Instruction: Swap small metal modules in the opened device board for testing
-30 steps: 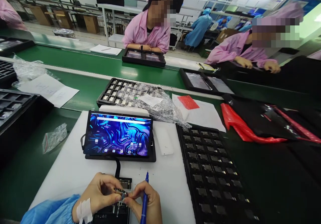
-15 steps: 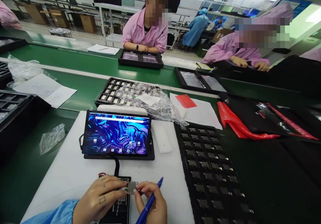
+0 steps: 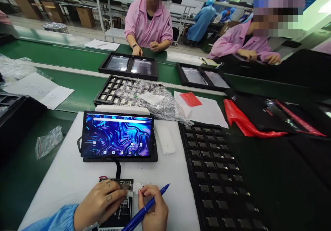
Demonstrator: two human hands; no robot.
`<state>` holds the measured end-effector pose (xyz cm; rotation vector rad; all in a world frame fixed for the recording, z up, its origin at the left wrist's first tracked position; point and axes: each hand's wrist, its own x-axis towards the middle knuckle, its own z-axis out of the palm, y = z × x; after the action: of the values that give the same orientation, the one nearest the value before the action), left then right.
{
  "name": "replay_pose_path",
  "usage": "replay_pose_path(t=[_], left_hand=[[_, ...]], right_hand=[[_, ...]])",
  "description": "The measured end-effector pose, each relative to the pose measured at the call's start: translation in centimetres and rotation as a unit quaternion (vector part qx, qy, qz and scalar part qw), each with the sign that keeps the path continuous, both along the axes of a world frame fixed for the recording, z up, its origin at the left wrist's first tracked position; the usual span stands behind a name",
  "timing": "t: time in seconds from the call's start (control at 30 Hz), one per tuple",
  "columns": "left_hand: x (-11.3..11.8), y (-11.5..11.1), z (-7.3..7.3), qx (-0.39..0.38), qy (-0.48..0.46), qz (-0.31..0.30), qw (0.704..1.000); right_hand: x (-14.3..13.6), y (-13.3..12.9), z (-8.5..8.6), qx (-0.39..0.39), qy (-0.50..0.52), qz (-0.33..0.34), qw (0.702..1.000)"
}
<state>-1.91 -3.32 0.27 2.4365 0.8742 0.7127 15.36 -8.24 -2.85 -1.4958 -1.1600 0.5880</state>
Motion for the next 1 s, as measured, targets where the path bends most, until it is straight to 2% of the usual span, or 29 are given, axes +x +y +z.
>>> replay_pose_path(t=[0.47, 0.6, 0.73, 0.87, 0.93, 1.0], left_hand=[[-0.12, -0.21, -0.2, -0.01, 0.005, -0.004, 1.0], [-0.02, -0.15, -0.17, 0.031, 0.022, 0.003, 0.999], [0.34, -0.27, -0.23, 0.071, 0.087, -0.003, 0.994], [0.75, -0.39, -0.11, 0.086, 0.125, 0.005, 0.988], [0.8, -0.34, 0.07, 0.079, 0.106, 0.014, 0.991], [0.67, -0.27, 0.26, 0.065, 0.068, 0.016, 0.995]], right_hand=[[0.0, 0.15, 0.12, -0.002, 0.004, 0.014, 1.0], [0.16, -0.1, -0.02, -0.013, 0.007, 0.017, 1.0], [0.41, -0.18, -0.11, -0.014, 0.004, 0.027, 1.0], [0.3, -0.12, -0.37, -0.017, -0.003, 0.016, 1.0], [-0.04, -0.22, -0.55, -0.021, 0.001, 0.002, 1.0], [-0.42, -0.4, -0.65, -0.025, 0.024, -0.04, 0.999]])
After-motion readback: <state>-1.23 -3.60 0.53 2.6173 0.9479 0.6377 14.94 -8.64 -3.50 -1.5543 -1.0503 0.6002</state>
